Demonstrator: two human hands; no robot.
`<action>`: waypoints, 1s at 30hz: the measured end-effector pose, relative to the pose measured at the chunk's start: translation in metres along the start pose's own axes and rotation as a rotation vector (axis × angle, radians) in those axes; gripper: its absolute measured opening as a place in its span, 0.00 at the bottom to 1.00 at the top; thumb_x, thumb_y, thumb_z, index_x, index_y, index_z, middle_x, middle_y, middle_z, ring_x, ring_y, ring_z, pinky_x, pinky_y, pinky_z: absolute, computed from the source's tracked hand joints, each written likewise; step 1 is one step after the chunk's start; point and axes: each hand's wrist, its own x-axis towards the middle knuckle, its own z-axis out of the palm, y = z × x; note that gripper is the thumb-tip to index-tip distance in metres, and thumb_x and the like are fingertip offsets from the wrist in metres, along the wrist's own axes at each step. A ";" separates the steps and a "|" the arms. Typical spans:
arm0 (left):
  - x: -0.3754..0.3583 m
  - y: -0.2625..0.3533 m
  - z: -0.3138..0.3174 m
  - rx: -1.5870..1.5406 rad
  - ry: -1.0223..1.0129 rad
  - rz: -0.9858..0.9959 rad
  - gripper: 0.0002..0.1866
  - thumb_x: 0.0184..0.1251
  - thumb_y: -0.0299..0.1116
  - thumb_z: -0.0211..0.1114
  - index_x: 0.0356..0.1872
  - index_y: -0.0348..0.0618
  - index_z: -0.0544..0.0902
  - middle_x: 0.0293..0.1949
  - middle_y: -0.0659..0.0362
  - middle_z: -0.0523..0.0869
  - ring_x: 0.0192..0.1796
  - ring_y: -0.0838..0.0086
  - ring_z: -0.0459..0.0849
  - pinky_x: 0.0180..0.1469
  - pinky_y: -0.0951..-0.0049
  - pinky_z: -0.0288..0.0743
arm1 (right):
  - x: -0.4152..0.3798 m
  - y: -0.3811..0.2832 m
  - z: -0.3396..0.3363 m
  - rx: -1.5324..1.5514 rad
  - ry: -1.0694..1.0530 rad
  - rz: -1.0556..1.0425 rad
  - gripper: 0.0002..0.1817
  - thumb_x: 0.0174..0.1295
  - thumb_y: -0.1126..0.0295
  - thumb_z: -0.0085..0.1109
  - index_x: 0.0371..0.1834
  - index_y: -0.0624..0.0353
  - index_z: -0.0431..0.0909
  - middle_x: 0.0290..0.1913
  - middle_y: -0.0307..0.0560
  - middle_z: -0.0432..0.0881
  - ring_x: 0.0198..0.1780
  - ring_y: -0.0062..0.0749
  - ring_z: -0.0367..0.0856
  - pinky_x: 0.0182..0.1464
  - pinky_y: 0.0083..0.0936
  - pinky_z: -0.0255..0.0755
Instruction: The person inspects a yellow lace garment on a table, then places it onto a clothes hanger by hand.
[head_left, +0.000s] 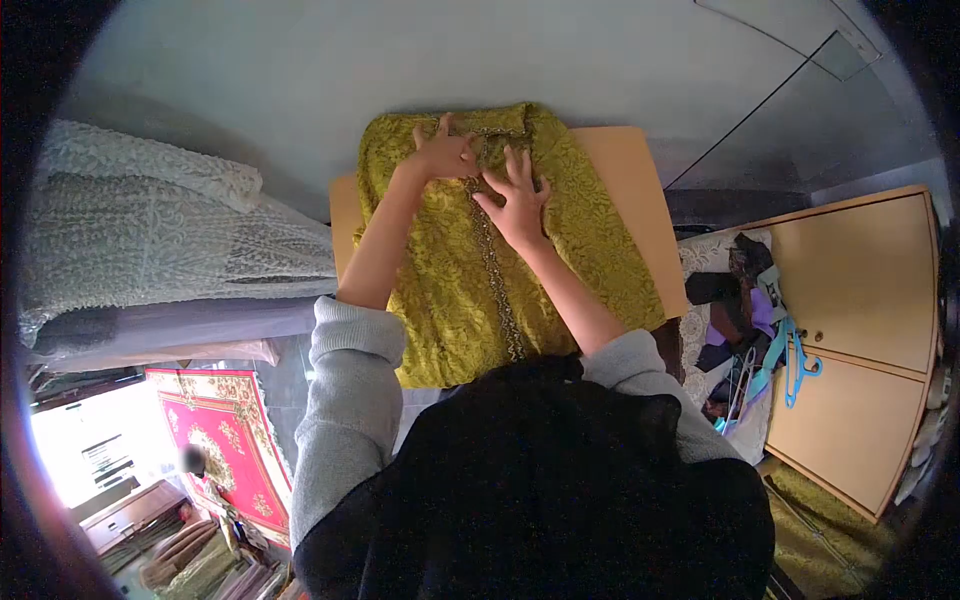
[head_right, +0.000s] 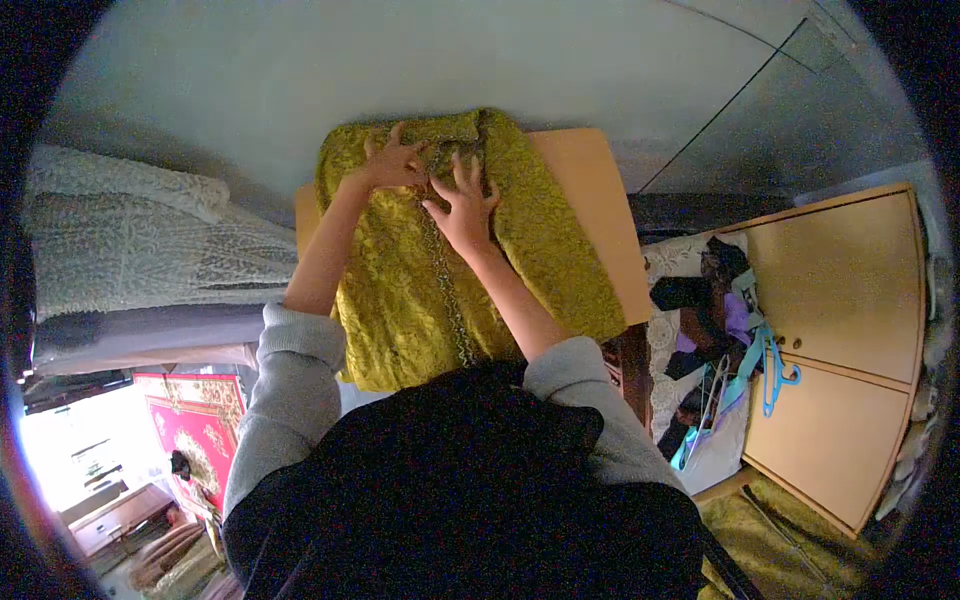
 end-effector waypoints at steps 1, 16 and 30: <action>0.004 -0.003 0.004 -0.073 0.028 -0.004 0.30 0.47 0.49 0.55 0.56 0.56 0.74 0.68 0.63 0.61 0.74 0.54 0.36 0.61 0.27 0.28 | 0.002 -0.001 -0.004 0.001 0.001 -0.001 0.19 0.53 0.55 0.65 0.48 0.43 0.81 0.70 0.47 0.56 0.72 0.48 0.48 0.63 0.60 0.36; 0.003 -0.021 0.012 -0.328 0.001 0.044 0.19 0.49 0.59 0.55 0.38 0.69 0.85 0.70 0.71 0.56 0.74 0.57 0.33 0.62 0.30 0.22 | 0.013 0.001 0.001 0.166 0.072 0.016 0.10 0.52 0.57 0.65 0.38 0.41 0.85 0.67 0.42 0.63 0.71 0.47 0.51 0.63 0.55 0.39; -0.023 -0.002 0.041 0.090 0.578 0.034 0.11 0.55 0.46 0.60 0.37 0.61 0.85 0.69 0.66 0.58 0.74 0.57 0.38 0.58 0.23 0.33 | 0.024 0.004 -0.013 -0.193 -0.009 -0.516 0.08 0.57 0.63 0.60 0.23 0.49 0.76 0.62 0.26 0.70 0.70 0.32 0.55 0.62 0.55 0.41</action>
